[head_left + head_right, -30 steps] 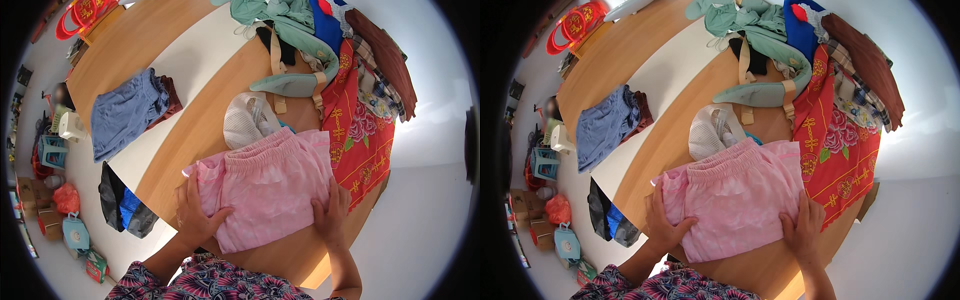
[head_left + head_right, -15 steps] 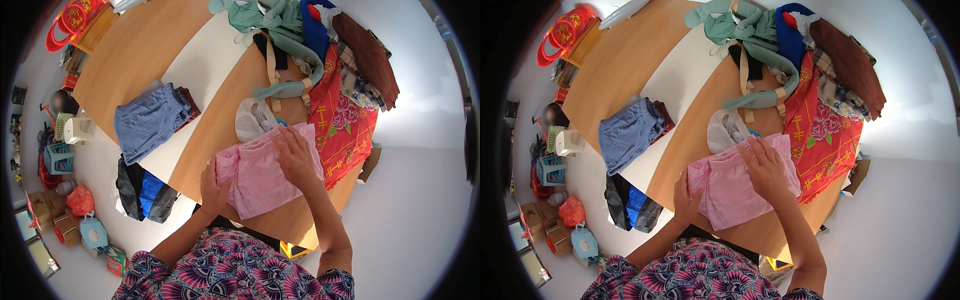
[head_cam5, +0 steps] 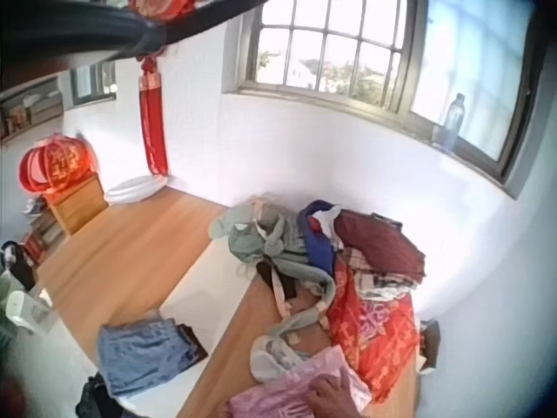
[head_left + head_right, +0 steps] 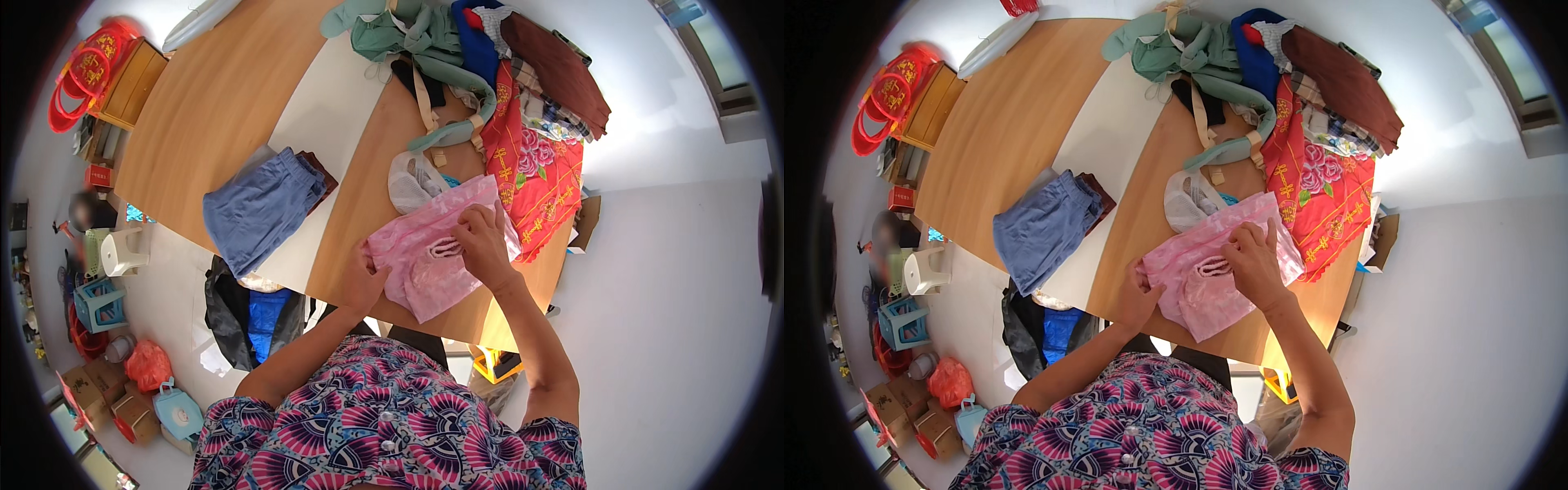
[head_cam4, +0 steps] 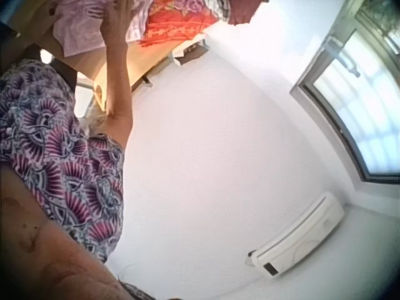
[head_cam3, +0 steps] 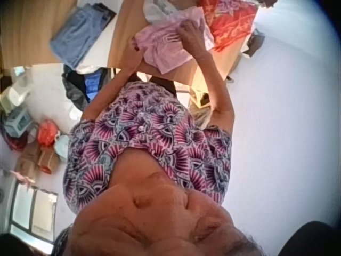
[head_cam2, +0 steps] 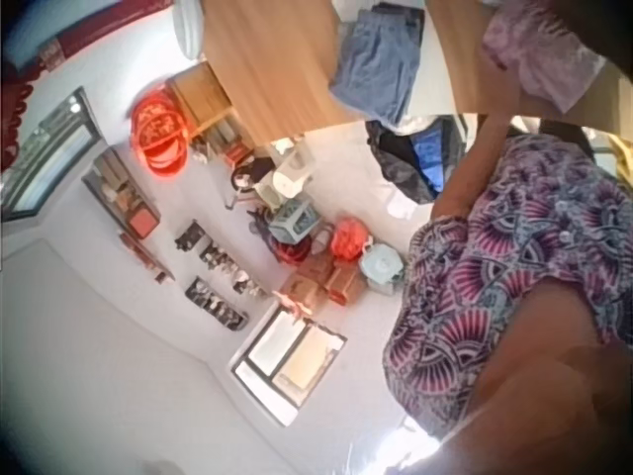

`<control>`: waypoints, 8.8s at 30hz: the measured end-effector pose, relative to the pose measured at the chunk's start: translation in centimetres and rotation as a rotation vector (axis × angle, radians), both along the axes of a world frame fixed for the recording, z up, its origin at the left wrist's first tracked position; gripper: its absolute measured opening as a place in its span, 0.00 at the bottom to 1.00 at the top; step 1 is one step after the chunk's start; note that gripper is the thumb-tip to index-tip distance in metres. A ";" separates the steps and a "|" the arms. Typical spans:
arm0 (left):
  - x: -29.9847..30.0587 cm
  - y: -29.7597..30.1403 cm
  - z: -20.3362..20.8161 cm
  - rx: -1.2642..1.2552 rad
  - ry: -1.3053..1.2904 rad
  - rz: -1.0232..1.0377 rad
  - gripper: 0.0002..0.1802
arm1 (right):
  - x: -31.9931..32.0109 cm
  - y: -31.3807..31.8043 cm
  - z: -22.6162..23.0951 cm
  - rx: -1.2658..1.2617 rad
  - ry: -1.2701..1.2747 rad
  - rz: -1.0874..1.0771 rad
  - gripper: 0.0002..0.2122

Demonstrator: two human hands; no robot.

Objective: The person folds several pieces of clothing on a wooden table. They handle pink shorts, a pink shirt, a grey garment, and a white t-shirt, smoothing and folding each item before stacking them. The person works methodically, ensuring each piece is neatly arranged before moving to the next.

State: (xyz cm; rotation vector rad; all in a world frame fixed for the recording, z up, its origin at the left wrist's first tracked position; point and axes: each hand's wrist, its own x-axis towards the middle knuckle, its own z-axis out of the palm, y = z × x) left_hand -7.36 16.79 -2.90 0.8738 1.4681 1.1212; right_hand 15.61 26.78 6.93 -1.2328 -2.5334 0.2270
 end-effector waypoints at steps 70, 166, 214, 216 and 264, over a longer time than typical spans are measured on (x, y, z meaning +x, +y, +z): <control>2.8 -1.4 3.5 0.270 1.037 -0.729 0.36 | 14.0 -13.1 6.5 -0.340 -0.042 -0.216 0.19; -17.5 14.0 1.7 -0.024 1.257 -0.266 0.48 | -19.6 42.0 2.1 0.163 0.367 -0.133 0.37; -17.8 13.4 0.5 0.018 1.245 -0.228 0.43 | -30.3 37.6 -1.9 0.111 0.553 0.295 0.19; -17.8 13.5 0.6 0.020 1.246 -0.233 0.44 | -29.3 32.5 -0.5 -0.053 0.670 0.305 0.21; 1.8 26.3 3.4 0.219 1.004 -0.044 0.28 | 17.0 -17.3 -4.2 -0.224 0.513 -0.839 0.21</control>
